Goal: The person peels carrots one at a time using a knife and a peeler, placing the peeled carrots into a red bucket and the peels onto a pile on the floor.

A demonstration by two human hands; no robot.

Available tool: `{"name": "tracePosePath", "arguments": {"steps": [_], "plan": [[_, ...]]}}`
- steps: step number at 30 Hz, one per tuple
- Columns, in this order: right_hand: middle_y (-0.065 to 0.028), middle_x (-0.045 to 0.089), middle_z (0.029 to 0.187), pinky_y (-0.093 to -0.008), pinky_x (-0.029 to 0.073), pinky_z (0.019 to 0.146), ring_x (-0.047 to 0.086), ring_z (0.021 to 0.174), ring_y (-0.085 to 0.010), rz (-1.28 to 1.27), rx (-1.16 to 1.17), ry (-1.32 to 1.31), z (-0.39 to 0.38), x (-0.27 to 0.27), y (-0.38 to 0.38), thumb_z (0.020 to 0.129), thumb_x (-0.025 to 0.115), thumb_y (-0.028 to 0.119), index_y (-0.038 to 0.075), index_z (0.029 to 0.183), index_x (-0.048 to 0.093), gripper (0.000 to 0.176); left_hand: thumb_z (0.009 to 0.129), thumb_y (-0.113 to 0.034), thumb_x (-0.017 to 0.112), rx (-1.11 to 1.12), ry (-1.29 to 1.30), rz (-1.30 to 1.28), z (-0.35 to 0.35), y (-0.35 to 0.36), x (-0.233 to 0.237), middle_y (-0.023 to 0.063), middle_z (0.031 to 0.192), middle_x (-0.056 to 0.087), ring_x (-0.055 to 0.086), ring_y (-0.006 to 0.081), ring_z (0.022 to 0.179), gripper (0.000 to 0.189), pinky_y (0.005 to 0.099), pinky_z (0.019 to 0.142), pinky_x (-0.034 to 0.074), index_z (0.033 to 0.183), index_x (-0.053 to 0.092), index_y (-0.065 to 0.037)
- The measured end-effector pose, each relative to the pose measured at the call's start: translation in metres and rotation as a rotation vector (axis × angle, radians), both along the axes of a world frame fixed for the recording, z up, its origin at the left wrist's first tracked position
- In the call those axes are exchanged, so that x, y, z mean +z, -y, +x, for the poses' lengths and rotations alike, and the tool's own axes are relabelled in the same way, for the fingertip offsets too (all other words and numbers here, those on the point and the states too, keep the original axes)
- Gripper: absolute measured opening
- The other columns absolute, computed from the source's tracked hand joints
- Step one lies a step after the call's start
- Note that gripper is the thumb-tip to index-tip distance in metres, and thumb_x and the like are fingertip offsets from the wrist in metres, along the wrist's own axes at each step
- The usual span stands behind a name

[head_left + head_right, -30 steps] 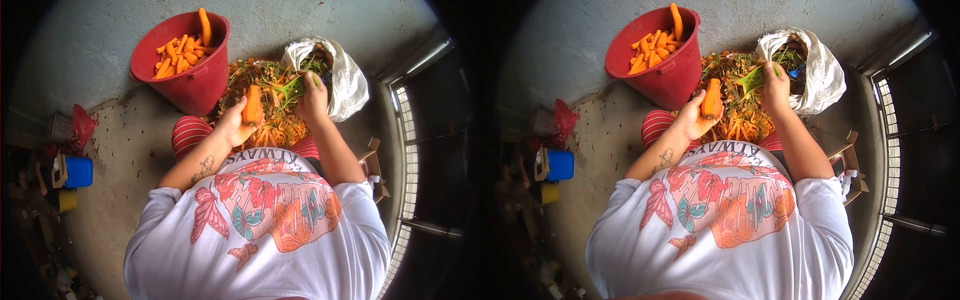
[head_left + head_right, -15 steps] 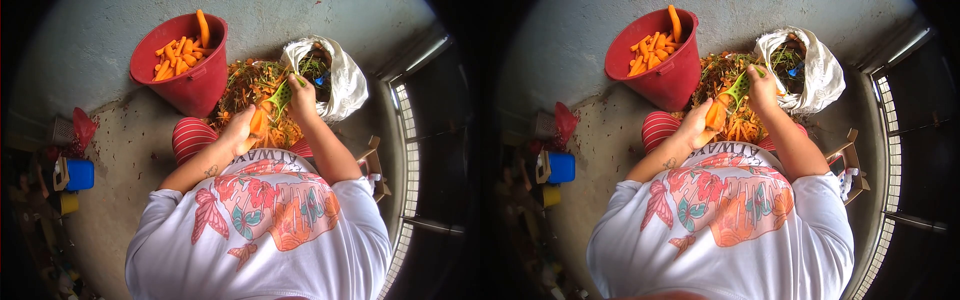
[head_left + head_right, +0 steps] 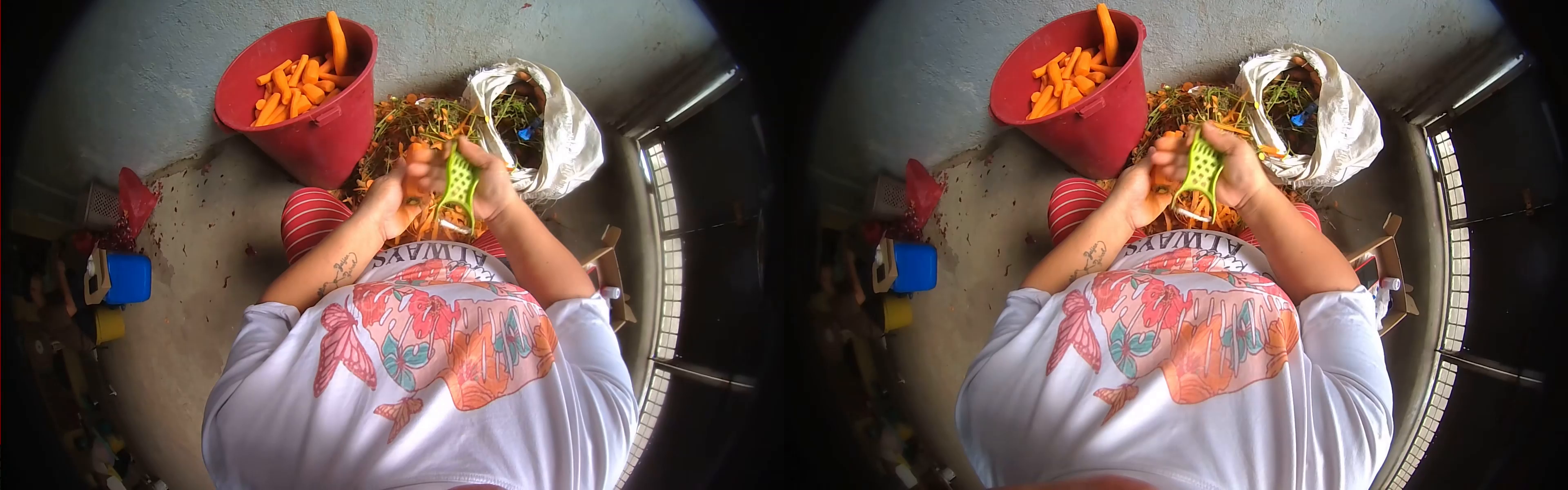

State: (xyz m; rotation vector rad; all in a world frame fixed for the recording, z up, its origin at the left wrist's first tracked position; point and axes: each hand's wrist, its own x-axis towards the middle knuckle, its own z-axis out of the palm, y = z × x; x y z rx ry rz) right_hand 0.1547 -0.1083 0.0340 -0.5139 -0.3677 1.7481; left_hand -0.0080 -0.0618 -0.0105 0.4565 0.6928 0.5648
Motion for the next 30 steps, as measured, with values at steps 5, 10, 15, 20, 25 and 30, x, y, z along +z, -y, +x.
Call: {"name": "tracePosePath", "arguments": {"steps": [5, 10, 15, 20, 25, 30], "plan": [[-0.0226, 0.057, 0.110, -0.0466, 0.048, 0.089, 0.059, 0.100, -0.0315, -0.116, -0.334, 0.078, 0.034, -0.027, -0.025, 0.100, 0.028, 0.030, -0.008, 0.114, 0.044, 0.044, 0.098, -0.037, 0.042, 0.046, 0.033, -0.076, 0.000, 0.000, -0.002, 0.0071, 0.095, 0.057, 0.054, 0.0197, 0.082, 0.034, 0.0321, 0.073, 0.048, 0.111, 0.053, -0.008], [-0.0167, 0.061, 0.085, -0.0421, 0.054, 0.074, 0.064, 0.078, -0.0309, 0.114, -0.357, 0.241, 0.006, -0.008, -0.003, 0.098, 0.040, 0.023, 0.002, 0.097, 0.049, 0.023, 0.099, -0.036, 0.038, 0.068, -0.003, -0.120, 0.002, 0.002, -0.001, 0.0085, 0.102, 0.059, 0.056, 0.0209, 0.089, 0.034, 0.0338, 0.074, 0.048, 0.113, 0.054, -0.009], [-0.0160, 0.061, 0.079, -0.0354, 0.054, 0.066, 0.063, 0.069, -0.0259, 0.174, -0.460, 0.370, -0.009, -0.013, 0.001, 0.096, 0.047, 0.016, 0.000, 0.096, 0.049, 0.016, 0.100, -0.033, 0.035, 0.043, 0.025, -0.121, 0.009, 0.010, 0.014, 0.0077, 0.105, 0.061, 0.058, 0.0189, 0.093, 0.034, 0.0328, 0.075, 0.048, 0.112, 0.056, -0.010], [-0.0152, 0.060, 0.078, -0.0372, 0.054, 0.064, 0.061, 0.067, -0.0262, 0.089, -0.542, 0.413, 0.009, -0.018, -0.010, 0.096, 0.046, 0.016, 0.000, 0.094, 0.050, 0.017, 0.099, -0.035, 0.036, -0.059, -0.037, -0.034, -0.003, 0.015, 0.010, 0.0076, 0.094, 0.061, 0.057, 0.0188, 0.082, 0.035, 0.0318, 0.067, 0.047, 0.108, 0.055, -0.007], [-0.0138, 0.061, 0.077, -0.0339, 0.054, 0.058, 0.062, 0.065, -0.0224, 0.099, -0.652, 0.498, 0.046, -0.025, -0.031, 0.096, 0.047, 0.017, 0.001, 0.092, 0.051, 0.018, 0.098, -0.036, 0.039, -0.097, -0.033, 0.012, -0.007, 0.022, 0.028, 0.0090, 0.086, 0.060, 0.056, 0.0202, 0.071, 0.036, 0.0314, 0.060, 0.046, 0.106, 0.055, -0.005], [-0.0129, 0.064, 0.079, -0.0309, 0.054, 0.059, 0.062, 0.064, -0.0182, 0.152, -0.914, 0.673, 0.075, -0.023, -0.036, 0.094, 0.052, 0.019, 0.001, 0.092, 0.054, 0.019, 0.096, -0.039, 0.045, -0.086, 0.059, -0.036, -0.012, 0.006, 0.023, 0.0067, 0.092, 0.060, 0.057, 0.0197, 0.075, 0.035, 0.0313, 0.064, 0.049, 0.106, 0.055, -0.007]]}}
